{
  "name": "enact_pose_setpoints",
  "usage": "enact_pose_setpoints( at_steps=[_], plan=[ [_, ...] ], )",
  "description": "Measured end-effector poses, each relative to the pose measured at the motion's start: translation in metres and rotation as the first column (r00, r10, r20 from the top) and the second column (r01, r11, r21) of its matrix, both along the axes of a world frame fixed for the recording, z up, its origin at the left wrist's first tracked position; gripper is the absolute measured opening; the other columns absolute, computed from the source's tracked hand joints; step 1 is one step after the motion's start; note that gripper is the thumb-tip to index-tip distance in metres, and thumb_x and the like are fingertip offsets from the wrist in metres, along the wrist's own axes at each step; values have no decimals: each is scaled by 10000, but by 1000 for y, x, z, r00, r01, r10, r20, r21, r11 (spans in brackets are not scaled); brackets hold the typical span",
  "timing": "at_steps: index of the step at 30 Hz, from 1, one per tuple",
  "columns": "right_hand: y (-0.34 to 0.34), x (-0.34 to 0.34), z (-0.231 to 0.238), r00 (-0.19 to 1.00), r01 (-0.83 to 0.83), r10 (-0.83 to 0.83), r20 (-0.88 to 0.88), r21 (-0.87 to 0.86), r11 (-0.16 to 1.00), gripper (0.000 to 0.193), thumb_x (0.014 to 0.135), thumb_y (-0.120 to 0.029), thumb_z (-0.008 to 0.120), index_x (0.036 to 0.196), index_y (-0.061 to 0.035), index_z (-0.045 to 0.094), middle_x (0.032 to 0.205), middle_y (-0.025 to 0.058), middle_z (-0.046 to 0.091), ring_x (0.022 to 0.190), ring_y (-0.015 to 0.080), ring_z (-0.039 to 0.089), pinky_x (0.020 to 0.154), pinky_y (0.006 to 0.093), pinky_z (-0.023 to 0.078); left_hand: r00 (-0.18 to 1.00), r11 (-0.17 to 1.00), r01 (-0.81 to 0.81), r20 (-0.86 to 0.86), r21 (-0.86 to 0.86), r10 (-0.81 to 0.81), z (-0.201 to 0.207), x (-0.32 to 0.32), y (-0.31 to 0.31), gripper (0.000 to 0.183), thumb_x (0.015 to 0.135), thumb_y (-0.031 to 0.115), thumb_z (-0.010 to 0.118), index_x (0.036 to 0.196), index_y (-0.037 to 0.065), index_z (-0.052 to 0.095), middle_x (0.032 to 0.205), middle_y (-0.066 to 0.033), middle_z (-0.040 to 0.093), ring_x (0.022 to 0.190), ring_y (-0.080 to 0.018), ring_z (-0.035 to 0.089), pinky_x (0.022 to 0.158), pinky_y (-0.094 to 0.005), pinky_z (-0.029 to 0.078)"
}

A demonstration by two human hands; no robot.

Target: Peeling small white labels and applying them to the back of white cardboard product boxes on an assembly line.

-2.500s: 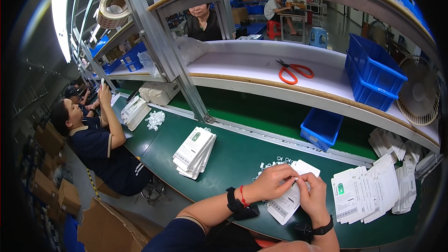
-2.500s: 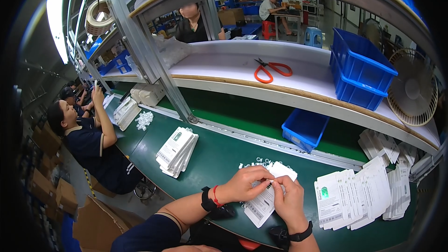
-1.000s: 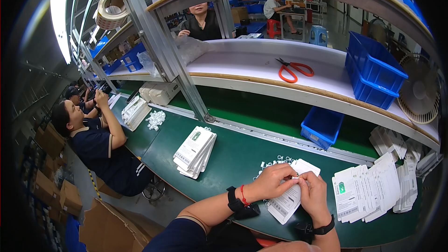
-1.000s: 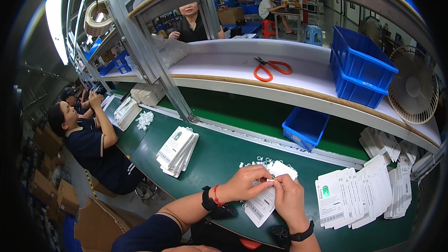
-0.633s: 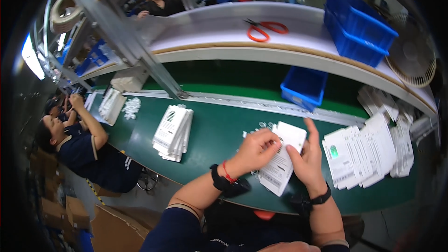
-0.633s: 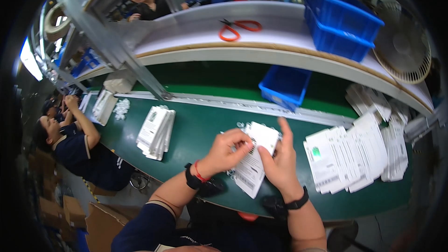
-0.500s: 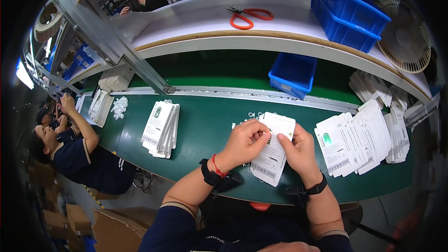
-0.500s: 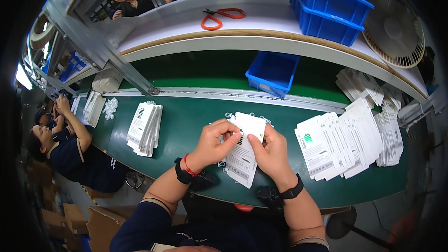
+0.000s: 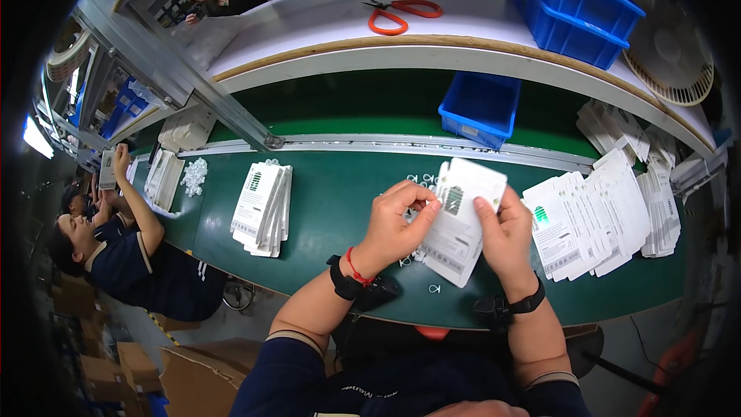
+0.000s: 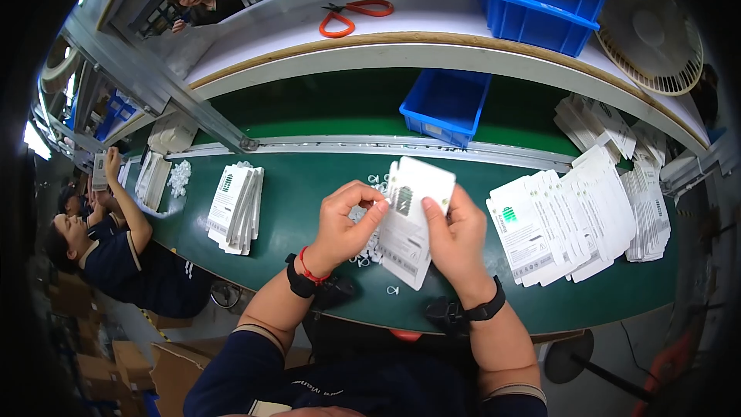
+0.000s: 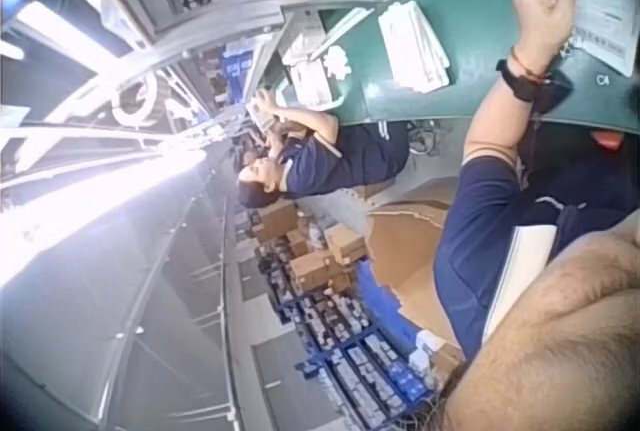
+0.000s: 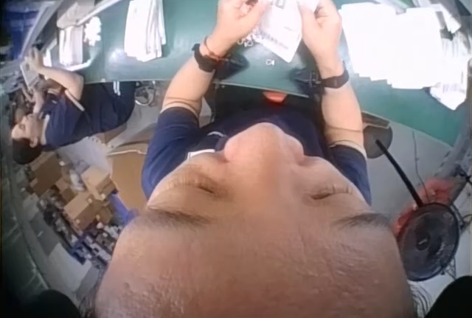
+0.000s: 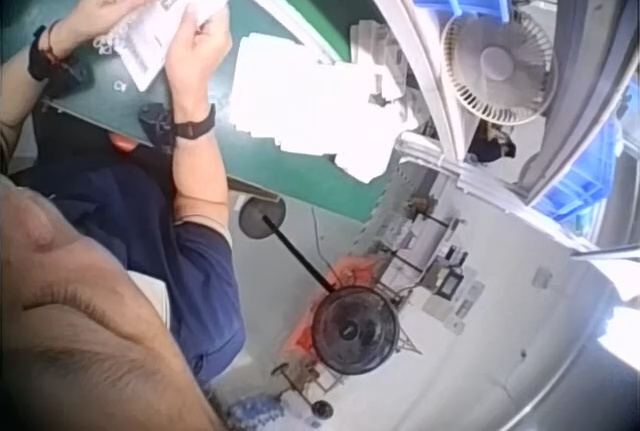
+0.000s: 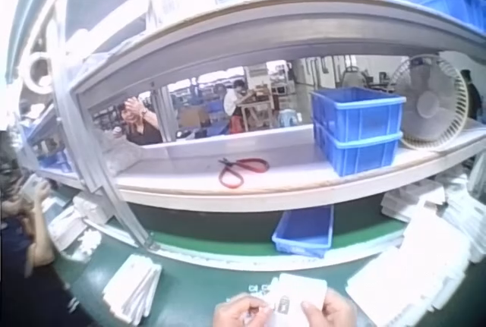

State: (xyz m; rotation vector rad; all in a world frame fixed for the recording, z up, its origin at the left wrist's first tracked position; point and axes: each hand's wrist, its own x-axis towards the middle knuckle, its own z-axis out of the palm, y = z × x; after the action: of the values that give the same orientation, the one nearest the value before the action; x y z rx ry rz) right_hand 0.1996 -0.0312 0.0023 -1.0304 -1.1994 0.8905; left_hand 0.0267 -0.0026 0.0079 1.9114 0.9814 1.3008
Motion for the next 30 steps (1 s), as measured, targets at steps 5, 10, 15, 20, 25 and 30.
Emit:
enact_pose_setpoints(
  at_steps=[5, 10, 15, 20, 25, 30],
  plan=[
    [4, 15, 13, 979, -29, 8, -204, -100, 995, 193, 894, -8, 535, 1064, 72, 582, 946, 121, 663, 822, 114, 628, 707, 227, 498, 1000, 1000, -12, 18, 9, 12, 1, -3, 0, 45, 793, 23, 650, 794, -14, 623, 747, -69, 611, 673, -139, 548, 629, -254, 443],
    [0, 14, 13, 939, -324, 265, -220, -308, 894, 212, 882, -12, 555, 1076, 65, 590, 936, 106, 668, 796, 111, 634, 681, 235, 513, 999, 1000, -21, 40, 23, 20, 3, -5, -1, 33, 784, 10, 650, 792, -12, 627, 743, -70, 613, 677, -137, 549, 629, -254, 440],
    [-10, -9, -2, 931, -364, 353, -88, -253, 896, 187, 870, -34, 567, 1033, 38, 625, 861, 81, 673, 728, 93, 626, 628, 234, 500, 998, 999, 22, -61, 35, -19, -1, -5, 0, 35, 766, 17, 652, 766, -12, 632, 705, -64, 609, 649, -145, 536, 605, -262, 431],
    [-10, -13, -4, 955, -260, 276, 110, -142, 955, 196, 851, -42, 565, 1024, 18, 634, 820, 88, 680, 707, 90, 621, 610, 243, 490, 995, 1000, -4, -96, 5, 4, -4, -4, 1, 45, 757, 31, 647, 746, -10, 633, 675, -59, 601, 629, -150, 525, 586, -270, 423],
    [-9, -13, 0, 957, -249, 263, 118, -119, 961, 207, 847, -47, 565, 1031, 17, 633, 816, 97, 680, 710, 94, 623, 607, 248, 491, 997, 998, -14, -78, -59, 10, -5, -3, 3, 59, 758, 42, 646, 745, -13, 627, 690, -64, 602, 634, -136, 534, 596, -255, 431],
    [-11, -17, 5, 944, -274, 291, 153, -127, 953, 212, 851, -52, 564, 1041, 15, 629, 809, 100, 675, 713, 97, 621, 603, 252, 485, 998, 985, -59, -15, -162, 57, -12, -7, 0, 54, 755, 42, 643, 750, -9, 628, 695, -69, 603, 643, -136, 550, 608, -247, 442]
  ],
)
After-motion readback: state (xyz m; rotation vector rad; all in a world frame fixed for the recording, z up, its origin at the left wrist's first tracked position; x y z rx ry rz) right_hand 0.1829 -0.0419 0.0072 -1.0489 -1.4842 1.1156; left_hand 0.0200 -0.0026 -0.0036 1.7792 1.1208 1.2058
